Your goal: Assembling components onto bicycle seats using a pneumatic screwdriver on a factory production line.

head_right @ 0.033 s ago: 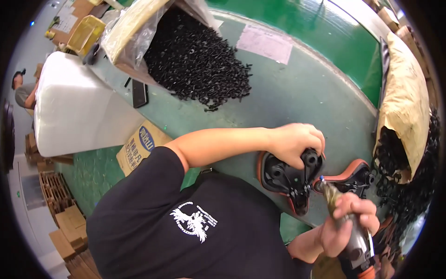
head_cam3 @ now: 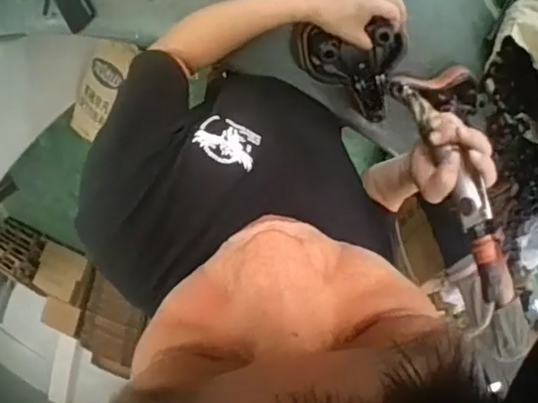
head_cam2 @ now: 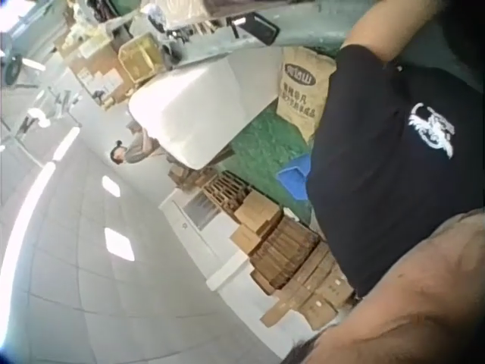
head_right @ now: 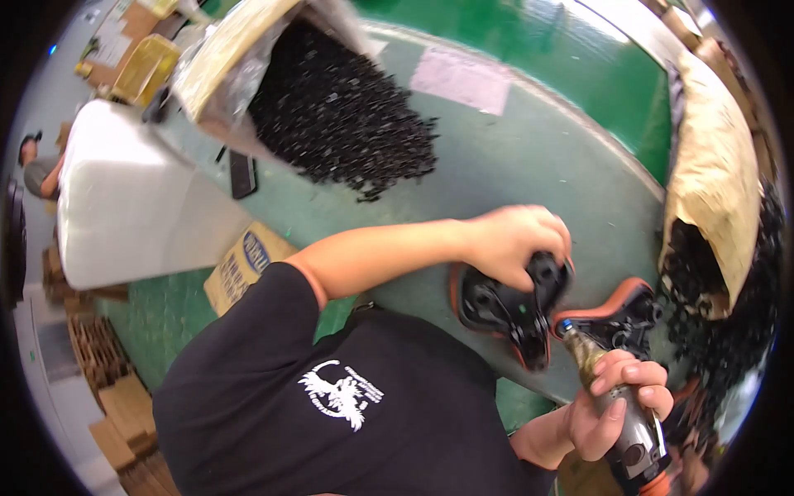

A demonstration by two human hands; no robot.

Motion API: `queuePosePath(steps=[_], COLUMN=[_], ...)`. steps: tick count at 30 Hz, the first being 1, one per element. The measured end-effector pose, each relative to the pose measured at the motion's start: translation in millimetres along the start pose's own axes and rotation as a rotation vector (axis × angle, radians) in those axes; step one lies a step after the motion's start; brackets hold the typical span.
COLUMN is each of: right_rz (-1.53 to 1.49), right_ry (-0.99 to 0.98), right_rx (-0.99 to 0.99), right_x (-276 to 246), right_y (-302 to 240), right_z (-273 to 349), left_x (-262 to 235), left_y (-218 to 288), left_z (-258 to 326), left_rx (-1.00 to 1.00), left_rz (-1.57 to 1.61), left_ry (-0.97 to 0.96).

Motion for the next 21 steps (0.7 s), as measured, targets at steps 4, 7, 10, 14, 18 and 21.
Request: queuePosePath(steps=[4,7,10,14,18,21], right_rz=[-0.124,-0.191,-0.124,0.035,0.112,0.121], right_ry=[0.211,0.379,0.522,0.664,0.656,0.509], right_rx=[0.253,0.450,0.649,0.757,0.801,0.849], right_x=[-46.8,-67.6,-79.0,-116.1,-129.8,-113.6], right_y=[19.0,44.8,63.6,77.1,93.4,102.1], right_z=[20.6,44.8,67.7,115.3,130.1,122.0], left_x=[-135.0,-257.6,-305.7,-218.9,-150.3,-151.9], left_y=[-35.1,-97.0,-79.0,-46.2,-21.9,-32.6], left_z=[-14.7,-3.6,0.8,-25.1,45.8,108.3], left_rx=[-0.254,-0.538,-0.237,-0.301,-0.506,-0.762], left_rz=[-0.189,-0.374,-0.963,-0.583,-0.752,-0.923], left_ry=[0.224,0.822,1.159,0.403,-0.163,-0.223])
Point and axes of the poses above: each hand's wrist, its own z-axis away from the middle knuckle, its own x-axis out of the palm, y = z × x, the point moved 9 cm from there along -z, towards the middle knuckle, and after that the axes turned 2 degrees about z, right-handed, at the moved point
